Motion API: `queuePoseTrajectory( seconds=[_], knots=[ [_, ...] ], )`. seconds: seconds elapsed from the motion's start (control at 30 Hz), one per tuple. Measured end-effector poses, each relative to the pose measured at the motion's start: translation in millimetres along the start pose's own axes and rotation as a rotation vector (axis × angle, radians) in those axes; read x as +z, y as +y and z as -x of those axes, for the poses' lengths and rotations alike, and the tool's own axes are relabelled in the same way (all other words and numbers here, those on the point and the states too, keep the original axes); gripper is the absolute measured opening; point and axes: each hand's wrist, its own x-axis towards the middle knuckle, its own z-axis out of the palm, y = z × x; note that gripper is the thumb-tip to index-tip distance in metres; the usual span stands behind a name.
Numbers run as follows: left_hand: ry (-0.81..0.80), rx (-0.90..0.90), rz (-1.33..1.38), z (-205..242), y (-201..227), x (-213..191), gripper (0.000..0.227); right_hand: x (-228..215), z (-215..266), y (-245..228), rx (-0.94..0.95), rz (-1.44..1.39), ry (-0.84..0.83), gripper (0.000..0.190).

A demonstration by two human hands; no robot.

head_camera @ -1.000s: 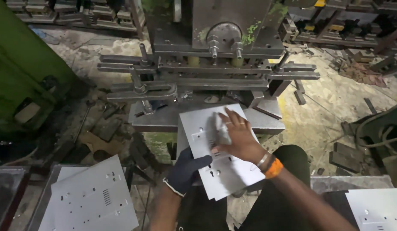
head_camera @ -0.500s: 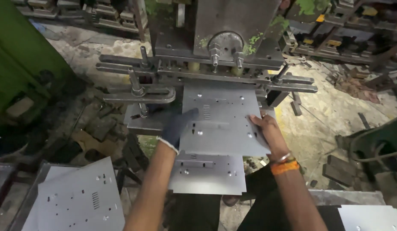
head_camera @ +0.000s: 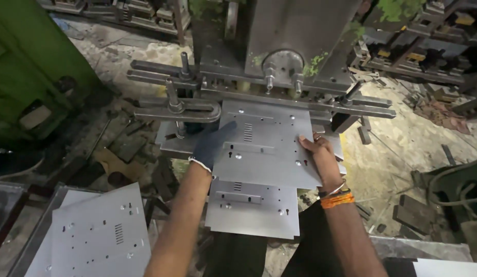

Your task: Operating a metal press machine to stamp holes or patterns into metal sheets.

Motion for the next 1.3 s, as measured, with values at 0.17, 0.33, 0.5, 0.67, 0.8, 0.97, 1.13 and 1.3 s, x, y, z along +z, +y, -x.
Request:
queuePoseTrajectory(
  seconds=[0.17,0.33,0.5,0.67,0.8,0.97,1.13,1.3],
  knots=[
    [0.045,-0.006,-0.057,0,-2,-2,0.043,-8,-6,19,-0.085,-0.055,-0.039,0.023],
    [0.113,-0.103,-0.107,10,-8,-7,0.041,7,19,4,-0.096,-0.103,-0.014,0.030],
    [0.156,0.042,-0.396,57,-1,-7,0.034,-16,30,36,-0.242,0.095,-0.032,0.033],
    [0.276,0.433,0.227,97,-16,-80,0.026,-10,60,21,-0.423,0.546,0.203,0.047],
    [0.352,0.431,0.397,104,-54,-199,0.020,39,79,10,-0.557,0.628,0.257,0.041],
    [0.551,0.408,0.230,186,2,-162,0.035,143,119,43,-0.633,0.529,-0.078,0.046],
    [0.777,0.374,0.041,244,35,-171,0.050,231,167,88,-0.324,0.384,-0.343,0.042],
    [0.918,0.423,-0.125,293,36,-194,0.052,288,171,219,-0.259,0.418,-0.564,0.052]
  ],
)
